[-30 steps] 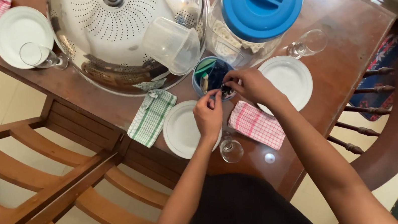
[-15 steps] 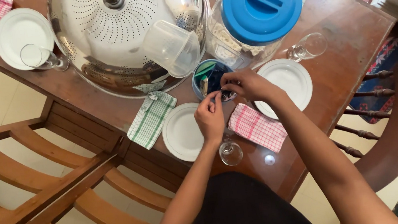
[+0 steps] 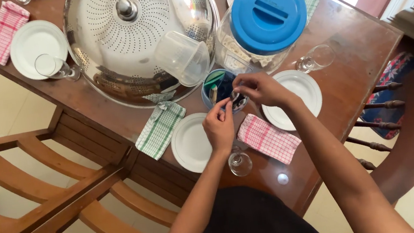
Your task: The person sets a dining table by placing spoons on napkins at each place setting. They retrieve spoons from a container on the table and walk between the table and a kitchen drawer, opening and closing the drawer before returning to place cutlery.
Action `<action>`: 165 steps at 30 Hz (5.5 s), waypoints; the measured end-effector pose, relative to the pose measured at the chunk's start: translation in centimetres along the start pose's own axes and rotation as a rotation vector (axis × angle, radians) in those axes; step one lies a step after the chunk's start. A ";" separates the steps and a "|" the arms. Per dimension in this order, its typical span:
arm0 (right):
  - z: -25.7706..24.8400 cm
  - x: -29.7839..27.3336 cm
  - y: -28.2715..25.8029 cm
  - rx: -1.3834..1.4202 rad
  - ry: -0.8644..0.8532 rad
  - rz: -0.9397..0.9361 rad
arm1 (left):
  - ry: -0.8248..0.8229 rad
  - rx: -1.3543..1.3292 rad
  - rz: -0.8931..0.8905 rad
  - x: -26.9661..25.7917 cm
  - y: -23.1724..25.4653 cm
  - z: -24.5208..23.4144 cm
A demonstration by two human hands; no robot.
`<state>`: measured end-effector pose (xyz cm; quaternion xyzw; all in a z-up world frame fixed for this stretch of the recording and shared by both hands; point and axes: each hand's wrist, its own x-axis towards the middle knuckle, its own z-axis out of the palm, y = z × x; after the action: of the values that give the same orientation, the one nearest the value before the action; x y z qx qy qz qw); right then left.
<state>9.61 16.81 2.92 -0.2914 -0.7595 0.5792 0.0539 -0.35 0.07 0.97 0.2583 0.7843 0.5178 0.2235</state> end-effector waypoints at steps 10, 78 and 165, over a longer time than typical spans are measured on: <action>-1.0 -2.6 -4.2 0.126 0.108 -0.129 | -0.022 -0.044 0.278 0.4 3.5 -1.8; 6.8 -22.2 -8.8 0.620 0.517 0.042 | -0.615 -0.154 0.172 -12.9 9.9 -8.4; -6.2 -33.9 -0.7 0.317 -0.130 0.021 | 0.076 -0.168 -0.051 -34.3 11.8 8.7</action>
<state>39.89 4.81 14.23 -0.2491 -0.6573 0.7099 0.0439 33.37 -11.77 11.63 0.1988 0.7524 0.5854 0.2273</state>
